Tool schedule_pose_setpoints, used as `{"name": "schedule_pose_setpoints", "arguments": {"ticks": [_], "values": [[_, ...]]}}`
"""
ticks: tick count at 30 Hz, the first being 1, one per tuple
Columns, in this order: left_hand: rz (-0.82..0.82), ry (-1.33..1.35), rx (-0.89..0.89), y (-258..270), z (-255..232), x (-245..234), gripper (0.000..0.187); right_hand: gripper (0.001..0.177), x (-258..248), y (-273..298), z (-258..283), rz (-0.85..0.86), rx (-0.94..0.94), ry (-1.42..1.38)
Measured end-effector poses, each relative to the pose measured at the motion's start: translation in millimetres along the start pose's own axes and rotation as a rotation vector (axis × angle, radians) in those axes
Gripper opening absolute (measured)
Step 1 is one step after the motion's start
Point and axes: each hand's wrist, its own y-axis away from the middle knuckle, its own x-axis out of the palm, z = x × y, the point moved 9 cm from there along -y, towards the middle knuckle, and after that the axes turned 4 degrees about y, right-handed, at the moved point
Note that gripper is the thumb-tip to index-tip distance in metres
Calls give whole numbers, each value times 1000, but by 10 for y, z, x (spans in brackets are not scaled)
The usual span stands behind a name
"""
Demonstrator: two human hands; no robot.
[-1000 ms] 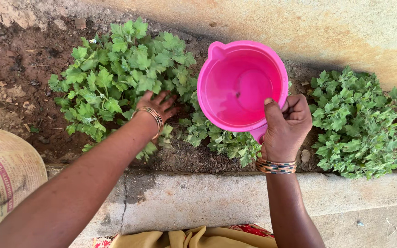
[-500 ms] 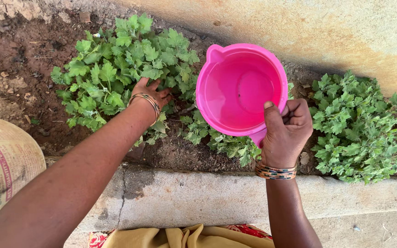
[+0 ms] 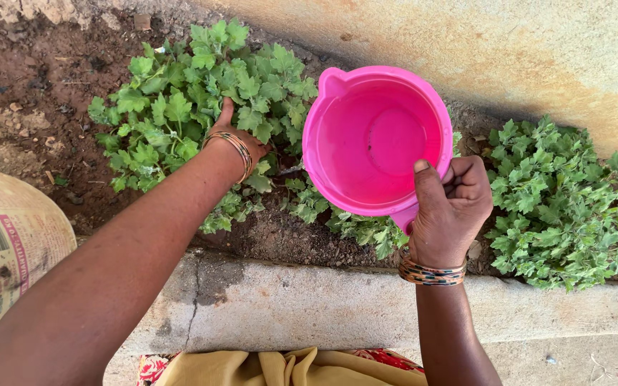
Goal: The person pours water from a pink mug onto plants in a garden bed and moves the leaves by hand. They refill the mug from a bucket and water the rest of the plants.
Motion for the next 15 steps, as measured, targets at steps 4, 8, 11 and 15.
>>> {"name": "schedule_pose_setpoints", "arguments": {"ticks": [4, 8, 11, 15], "values": [[29, -6, 18, 104, -70, -51, 82, 30, 26, 21, 37, 17, -7, -10], [67, 11, 24, 178, -115, -90, 82, 28, 49, 55, 87, 30, -8, -2], [58, 68, 45, 267, -193, -118, 78, 28, 65, 63, 128, 39, -29, 13], [-6, 55, 74, 294, -364, -180, 63, 30, 63, 85, 137, 31, -22, 36]]}}
